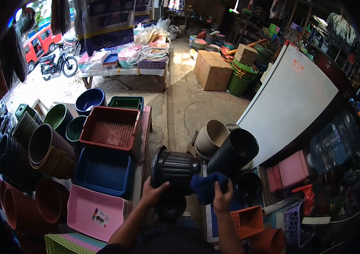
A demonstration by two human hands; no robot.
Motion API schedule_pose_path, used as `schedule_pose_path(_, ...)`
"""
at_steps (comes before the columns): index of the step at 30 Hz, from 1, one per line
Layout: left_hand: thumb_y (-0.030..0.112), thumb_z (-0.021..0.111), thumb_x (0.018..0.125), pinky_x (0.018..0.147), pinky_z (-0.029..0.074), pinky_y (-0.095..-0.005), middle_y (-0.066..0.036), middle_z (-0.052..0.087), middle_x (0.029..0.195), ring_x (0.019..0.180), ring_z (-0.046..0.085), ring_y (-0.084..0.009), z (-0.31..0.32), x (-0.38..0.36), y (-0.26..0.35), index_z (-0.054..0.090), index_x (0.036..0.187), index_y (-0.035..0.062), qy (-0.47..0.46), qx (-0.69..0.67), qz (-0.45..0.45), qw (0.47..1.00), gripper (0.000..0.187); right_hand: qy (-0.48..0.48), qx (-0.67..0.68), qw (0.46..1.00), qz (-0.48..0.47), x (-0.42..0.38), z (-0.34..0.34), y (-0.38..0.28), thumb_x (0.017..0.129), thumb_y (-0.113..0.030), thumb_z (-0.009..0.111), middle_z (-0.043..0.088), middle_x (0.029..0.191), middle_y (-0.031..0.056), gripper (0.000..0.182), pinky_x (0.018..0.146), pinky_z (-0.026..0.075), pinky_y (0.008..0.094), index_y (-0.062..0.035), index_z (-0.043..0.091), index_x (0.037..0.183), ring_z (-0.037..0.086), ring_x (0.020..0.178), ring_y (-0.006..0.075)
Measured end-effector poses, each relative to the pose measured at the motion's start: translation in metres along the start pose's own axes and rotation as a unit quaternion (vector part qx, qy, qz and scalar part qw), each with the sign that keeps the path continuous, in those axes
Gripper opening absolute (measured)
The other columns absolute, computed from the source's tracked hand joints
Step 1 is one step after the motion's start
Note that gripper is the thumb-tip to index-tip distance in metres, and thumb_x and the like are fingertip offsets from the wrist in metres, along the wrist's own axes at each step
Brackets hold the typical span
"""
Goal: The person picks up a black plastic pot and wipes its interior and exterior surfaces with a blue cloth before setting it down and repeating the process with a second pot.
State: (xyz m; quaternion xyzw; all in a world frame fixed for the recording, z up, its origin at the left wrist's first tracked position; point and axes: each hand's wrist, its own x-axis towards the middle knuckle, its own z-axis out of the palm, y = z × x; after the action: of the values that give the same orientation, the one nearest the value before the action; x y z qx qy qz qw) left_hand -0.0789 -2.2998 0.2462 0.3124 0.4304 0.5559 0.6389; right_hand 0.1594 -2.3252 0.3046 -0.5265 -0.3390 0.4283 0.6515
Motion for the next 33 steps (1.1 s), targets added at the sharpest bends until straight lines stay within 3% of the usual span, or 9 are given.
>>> schedule_pose_path(2,0.012,0.072,0.084,0.083,0.053,-0.0313,-0.011,0.066,0.107,0.096,0.064,-0.017,0.003,-0.001,-0.019,0.053,0.118,-0.0022,-0.093,0.172,0.077,0.978,0.042,-0.081,-0.167,0.979,-0.089,0.0,0.002,-0.007,0.088,-0.016,0.066,0.062,0.11,0.0103,0.035,0.096,0.045,0.0324,-0.0006,0.058,0.118,0.059,0.103,0.0191)
schedule_pose_path(4,0.009,0.071,0.081,0.078,0.053,-0.0333,-0.011,0.066,0.101,0.09,0.067,-0.0214,0.026,-0.015,-0.012,0.053,0.112,-0.0009,-0.085,0.247,0.106,0.959,0.037,-0.081,-0.19,0.977,-0.048,-0.001,0.001,0.0,0.081,-0.028,0.076,0.064,0.11,0.0135,0.05,0.095,0.045,0.033,-0.0004,0.059,0.119,0.06,0.105,0.0214)
schedule_pose_path(6,0.009,0.069,0.075,0.074,0.053,-0.0392,-0.015,0.064,0.094,0.084,0.066,-0.0324,0.029,-0.019,-0.019,0.054,0.105,0.0018,-0.156,0.504,0.185,0.829,0.034,-0.113,-0.293,0.949,-0.026,-0.005,0.006,0.004,0.076,-0.036,0.079,0.065,0.112,0.0187,0.064,0.094,0.046,0.0341,0.0,0.057,0.123,0.062,0.108,0.0251)
schedule_pose_path(11,0.008,0.058,0.077,0.072,0.051,-0.0439,-0.015,0.062,0.095,0.085,0.064,-0.035,0.044,-0.032,-0.042,0.051,0.106,0.0056,-0.252,0.602,0.182,0.736,0.03,-0.084,-0.292,0.953,-0.018,-0.016,-0.002,0.037,0.076,-0.027,0.08,0.067,0.101,0.0127,0.057,0.086,0.049,0.0307,0.0058,0.058,0.118,0.063,0.094,0.0181)
schedule_pose_path(14,0.008,0.058,0.077,0.071,0.052,-0.0411,-0.013,0.063,0.099,0.085,0.066,-0.0328,0.043,-0.035,-0.053,0.053,0.105,0.0066,-0.281,0.622,0.211,0.7,0.029,-0.068,-0.271,0.959,0.036,-0.023,-0.02,0.057,0.076,-0.029,0.078,0.068,0.102,0.0168,0.058,0.086,0.05,0.0322,0.0052,0.059,0.119,0.066,0.096,0.0238)
schedule_pose_path(24,0.01,0.07,0.074,0.079,0.052,-0.0387,-0.013,0.062,0.103,0.097,0.062,-0.0303,0.024,-0.021,-0.051,0.06,0.1,0.0045,-0.281,0.457,0.394,0.746,0.028,0.066,-0.159,0.985,0.029,-0.025,-0.079,0.071,0.08,-0.008,0.068,0.066,0.093,0.0051,0.035,0.079,0.048,0.0254,0.0051,0.06,0.112,0.062,0.086,0.0109)
schedule_pose_path(27,0.006,0.07,0.075,0.081,0.052,-0.0375,-0.015,0.059,0.108,0.097,0.061,-0.0305,0.025,-0.018,-0.069,0.057,0.11,0.0018,-0.137,0.467,0.334,0.807,0.037,0.091,-0.158,0.982,0.047,-0.025,-0.1,0.058,0.081,-0.007,0.067,0.066,0.093,0.0038,0.033,0.078,0.048,0.0249,0.0048,0.06,0.111,0.061,0.084,0.0096)
schedule_pose_path(29,0.006,0.069,0.08,0.082,0.051,-0.0343,-0.016,0.058,0.113,0.097,0.061,-0.0266,0.056,-0.015,-0.066,0.051,0.124,-0.0004,-0.034,0.36,0.224,0.905,0.047,0.112,-0.154,0.981,0.048,-0.025,-0.117,0.056,0.081,-0.007,0.067,0.066,0.093,0.0037,0.033,0.078,0.048,0.0248,0.0051,0.06,0.111,0.061,0.084,0.0095)
schedule_pose_path(33,0.008,0.068,0.085,0.083,0.051,-0.0333,-0.015,0.055,0.118,0.099,0.061,-0.0233,0.083,0.002,-0.097,0.039,0.136,-0.0009,-0.115,0.341,0.096,0.928,0.06,0.193,-0.149,0.968,0.058,-0.025,-0.156,0.051,0.082,-0.007,0.066,0.066,0.093,0.0042,0.031,0.078,0.048,0.0248,0.0056,0.061,0.11,0.061,0.084,0.0104)
